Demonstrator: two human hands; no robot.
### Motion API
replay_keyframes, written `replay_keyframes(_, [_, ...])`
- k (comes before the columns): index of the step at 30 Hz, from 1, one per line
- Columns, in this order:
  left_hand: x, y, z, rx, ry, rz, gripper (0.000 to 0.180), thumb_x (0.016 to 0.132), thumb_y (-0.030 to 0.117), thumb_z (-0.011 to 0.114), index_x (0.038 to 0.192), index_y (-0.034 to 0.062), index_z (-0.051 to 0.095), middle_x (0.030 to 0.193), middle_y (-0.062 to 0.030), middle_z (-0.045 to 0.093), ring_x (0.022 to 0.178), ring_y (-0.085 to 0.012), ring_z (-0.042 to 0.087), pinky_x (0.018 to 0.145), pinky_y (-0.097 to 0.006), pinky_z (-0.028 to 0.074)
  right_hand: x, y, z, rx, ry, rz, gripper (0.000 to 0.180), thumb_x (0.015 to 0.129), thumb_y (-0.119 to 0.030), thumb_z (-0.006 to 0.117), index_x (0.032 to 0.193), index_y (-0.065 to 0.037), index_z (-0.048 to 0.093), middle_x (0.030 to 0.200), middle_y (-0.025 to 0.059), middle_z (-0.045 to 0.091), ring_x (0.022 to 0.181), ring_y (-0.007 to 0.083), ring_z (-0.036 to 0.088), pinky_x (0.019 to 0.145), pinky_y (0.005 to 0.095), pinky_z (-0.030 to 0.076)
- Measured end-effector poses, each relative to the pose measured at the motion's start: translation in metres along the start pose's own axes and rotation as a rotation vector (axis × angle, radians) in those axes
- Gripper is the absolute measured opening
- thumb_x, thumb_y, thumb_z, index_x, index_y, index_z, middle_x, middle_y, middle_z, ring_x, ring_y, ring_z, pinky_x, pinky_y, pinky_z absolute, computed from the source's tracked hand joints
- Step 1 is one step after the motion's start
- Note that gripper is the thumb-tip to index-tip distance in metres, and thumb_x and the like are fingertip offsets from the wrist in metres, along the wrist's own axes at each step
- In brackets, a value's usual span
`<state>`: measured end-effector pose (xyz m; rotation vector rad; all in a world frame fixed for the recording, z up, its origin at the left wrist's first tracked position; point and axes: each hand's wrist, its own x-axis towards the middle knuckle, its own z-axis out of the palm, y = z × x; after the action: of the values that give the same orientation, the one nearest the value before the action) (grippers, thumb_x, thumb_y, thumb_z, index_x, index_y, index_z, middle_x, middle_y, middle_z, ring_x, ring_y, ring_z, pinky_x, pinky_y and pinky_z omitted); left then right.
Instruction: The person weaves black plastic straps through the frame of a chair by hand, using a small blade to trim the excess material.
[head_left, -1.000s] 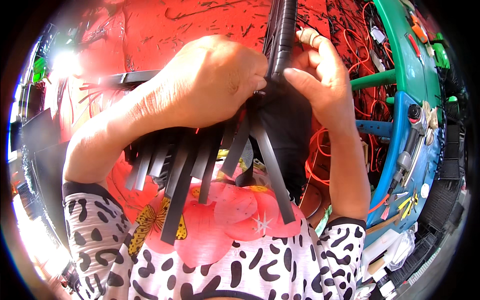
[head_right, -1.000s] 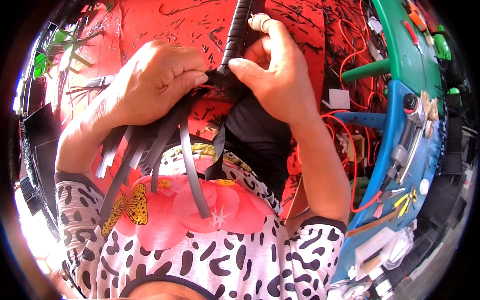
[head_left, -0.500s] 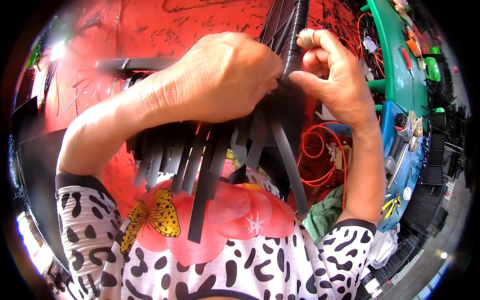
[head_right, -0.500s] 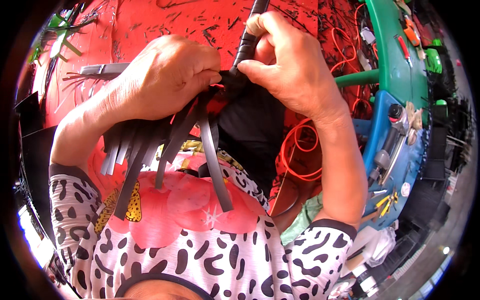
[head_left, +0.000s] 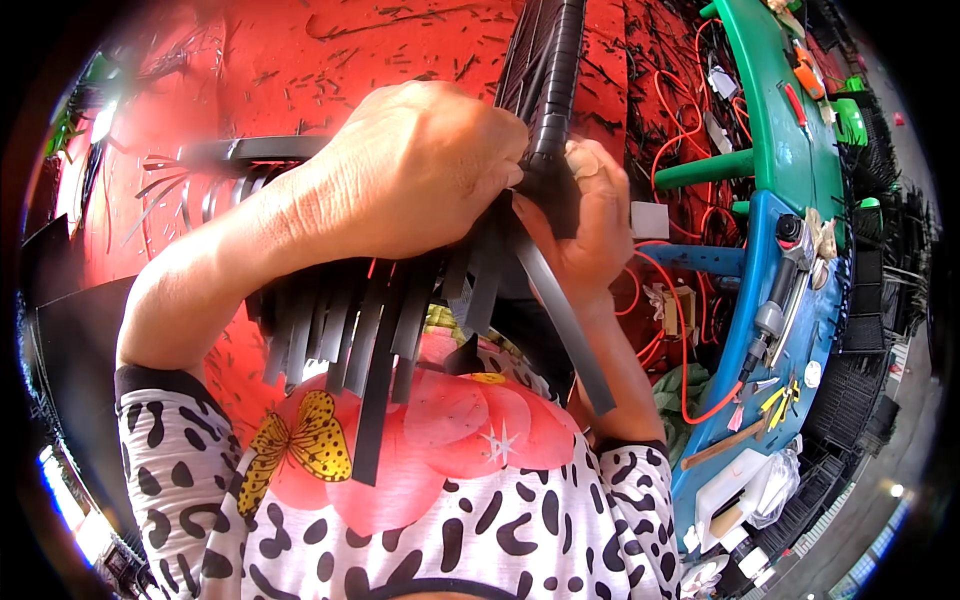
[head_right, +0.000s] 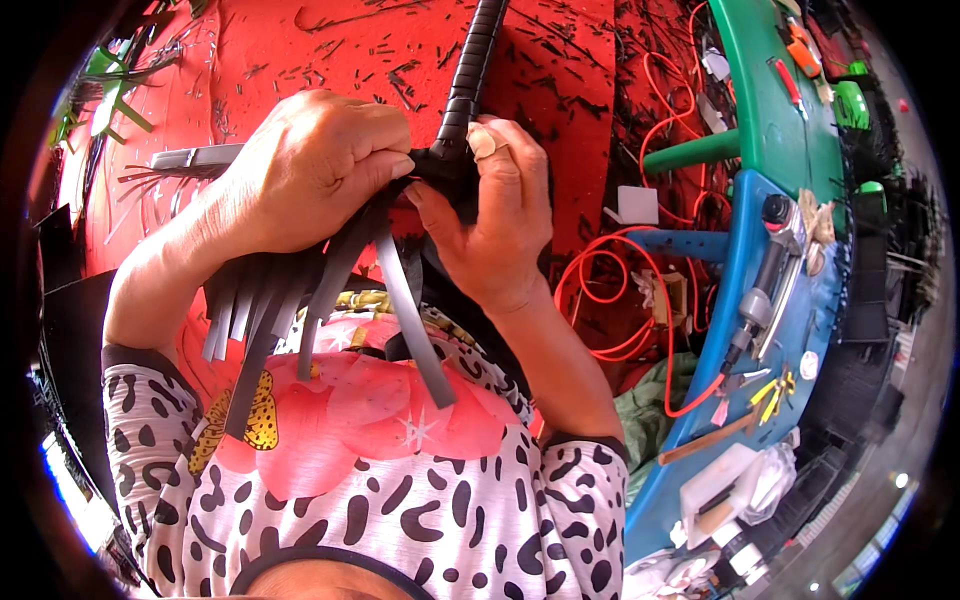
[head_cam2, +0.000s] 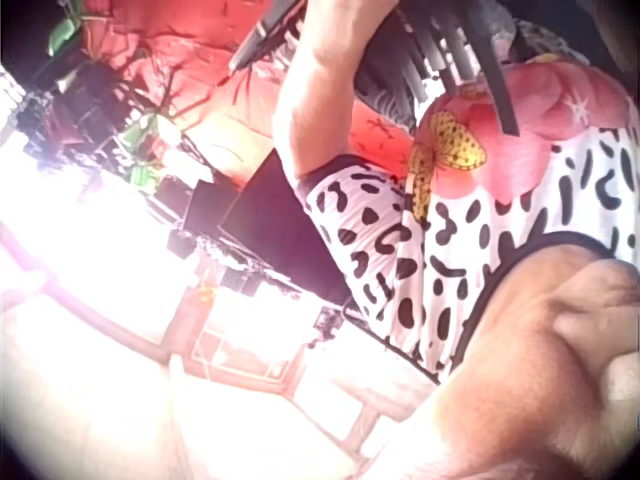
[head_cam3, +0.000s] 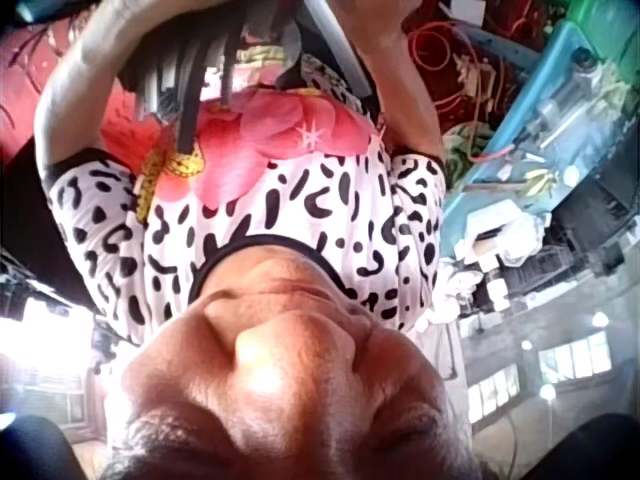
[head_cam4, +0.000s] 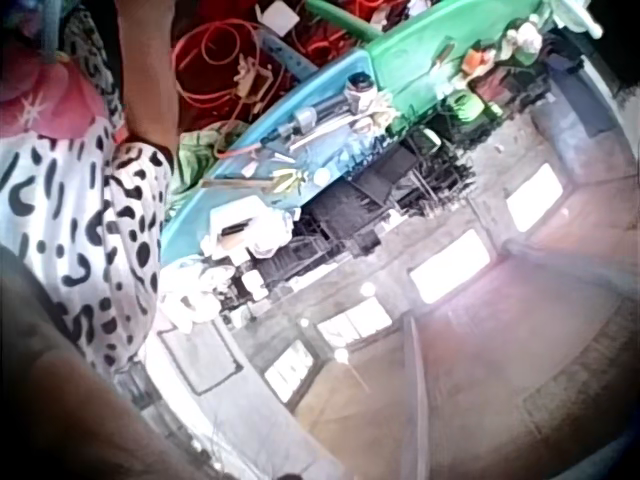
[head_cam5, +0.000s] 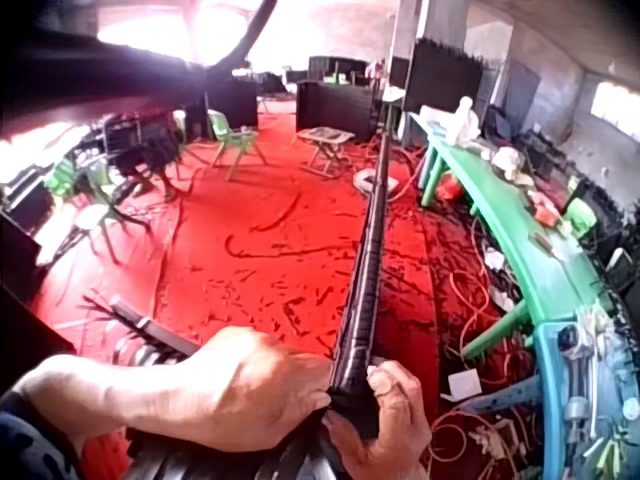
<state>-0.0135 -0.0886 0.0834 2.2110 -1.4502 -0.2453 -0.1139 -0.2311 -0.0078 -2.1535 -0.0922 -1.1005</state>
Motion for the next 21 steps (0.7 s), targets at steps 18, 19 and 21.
replay_keyframes(18, [0.001,0.001,-0.001,-0.049,-0.005,-0.035,0.014,0.077,0.013,0.060,0.072,0.0015,0.052,0.063,-0.0161,0.049,0.063,-0.0377,0.051,0.055,-0.042,0.040,-0.009,0.002,0.002,0.025,0.057,-0.043,0.038,0.077,-0.015,0.071,0.104,0.006,0.055,0.096,0.0198,0.056,0.081,0.0309,0.057,0.066,0.0356,0.049])
replay_keyframes(19, [0.000,0.001,-0.001,-0.053,-0.006,-0.037,0.015,0.077,0.013,0.060,0.072,0.0016,0.053,0.063,-0.0160,0.050,0.063,-0.0375,0.052,0.056,-0.042,0.040,-0.010,0.004,-0.001,0.103,0.024,0.024,0.038,0.077,-0.013,0.070,0.105,0.006,0.055,0.097,0.0194,0.056,0.082,0.0299,0.057,0.068,0.0344,0.049])
replay_keyframes(21, [0.001,0.003,-0.003,-0.054,-0.011,-0.046,0.014,0.077,0.013,0.060,0.073,0.0017,0.053,0.063,-0.0159,0.050,0.064,-0.0374,0.052,0.056,-0.042,0.041,-0.009,0.010,-0.004,0.230,0.042,0.109,0.040,0.076,-0.013,0.071,0.107,0.006,0.054,0.099,0.0189,0.057,0.085,0.0284,0.058,0.071,0.0332,0.048])
